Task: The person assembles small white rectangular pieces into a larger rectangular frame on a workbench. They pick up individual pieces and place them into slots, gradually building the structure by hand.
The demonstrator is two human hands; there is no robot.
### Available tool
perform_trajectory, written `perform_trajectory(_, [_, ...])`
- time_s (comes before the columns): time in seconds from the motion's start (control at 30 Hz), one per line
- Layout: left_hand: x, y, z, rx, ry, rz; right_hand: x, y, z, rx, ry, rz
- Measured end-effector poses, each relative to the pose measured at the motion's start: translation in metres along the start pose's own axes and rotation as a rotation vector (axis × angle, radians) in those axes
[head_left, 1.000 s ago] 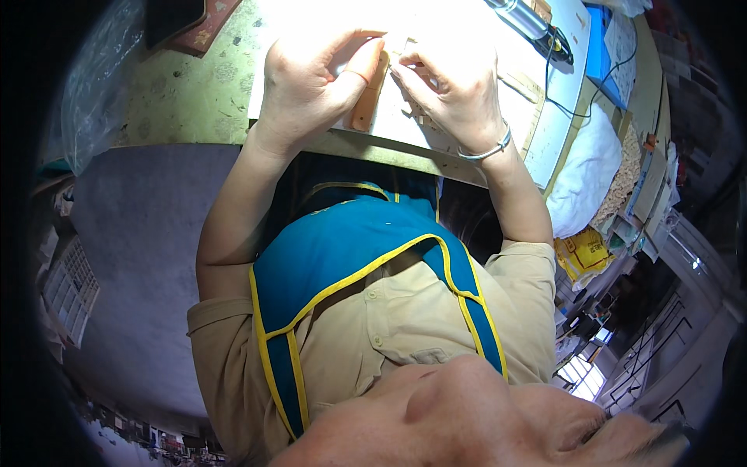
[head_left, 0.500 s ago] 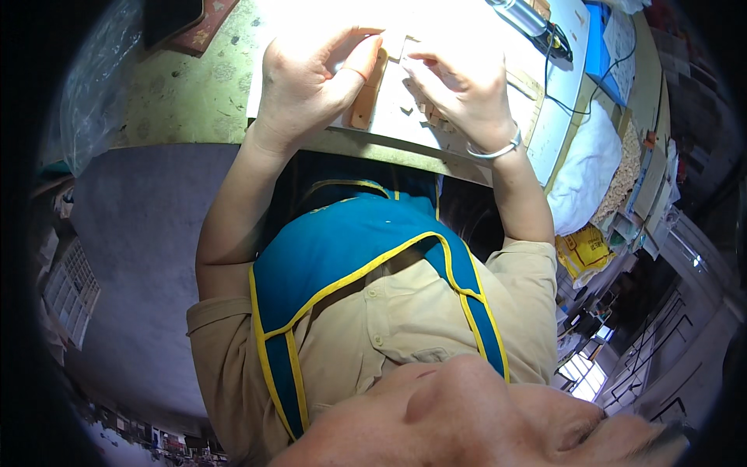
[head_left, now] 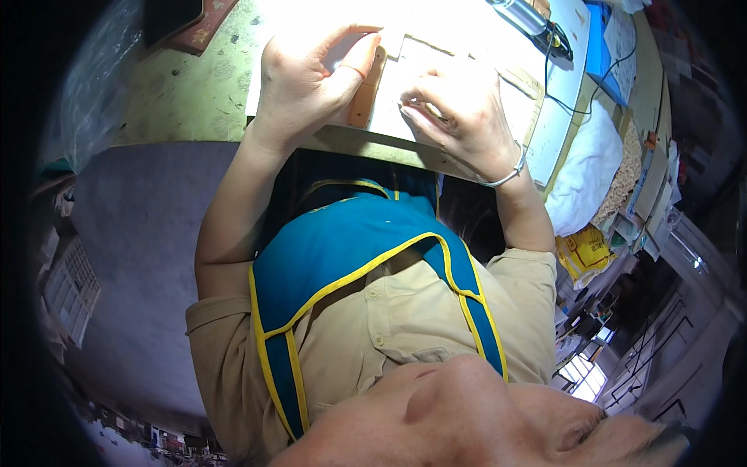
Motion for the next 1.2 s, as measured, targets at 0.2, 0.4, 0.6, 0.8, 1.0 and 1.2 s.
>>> perform_trajectory(0.2, [0.008,0.001,-0.004,-0.015,-0.092,-0.124,0.008,-0.021,-0.003,0.062,-0.120,-0.124])
perform_trajectory(0.4, [0.012,0.002,-0.006,-0.037,-0.041,-0.135,0.015,-0.019,0.000,-0.025,-0.202,-0.265])
perform_trajectory(0.6, [0.009,0.003,-0.005,-0.042,-0.080,-0.154,0.017,-0.015,0.000,0.021,-0.219,-0.223])
perform_trajectory(0.8, [0.010,0.003,-0.006,-0.039,-0.076,-0.107,0.004,-0.017,-0.010,0.136,-0.088,-0.019])
perform_trajectory(1.0, [0.003,0.003,-0.002,0.016,-0.074,-0.055,0.001,-0.013,-0.021,0.239,-0.007,-0.010])
perform_trajectory(1.2, [0.008,0.008,-0.017,-0.124,-0.409,-0.277,0.009,-0.020,-0.022,0.243,-0.032,-0.041])
Point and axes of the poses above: each hand's wrist, its own z-axis away from the middle knuckle, its own y-axis out of the back of the hand, x = y × z, the point moved 5 cm from there along -z, towards the middle knuckle, and after that the axes turned 14 degrees about -y, right-handed, at the moved point
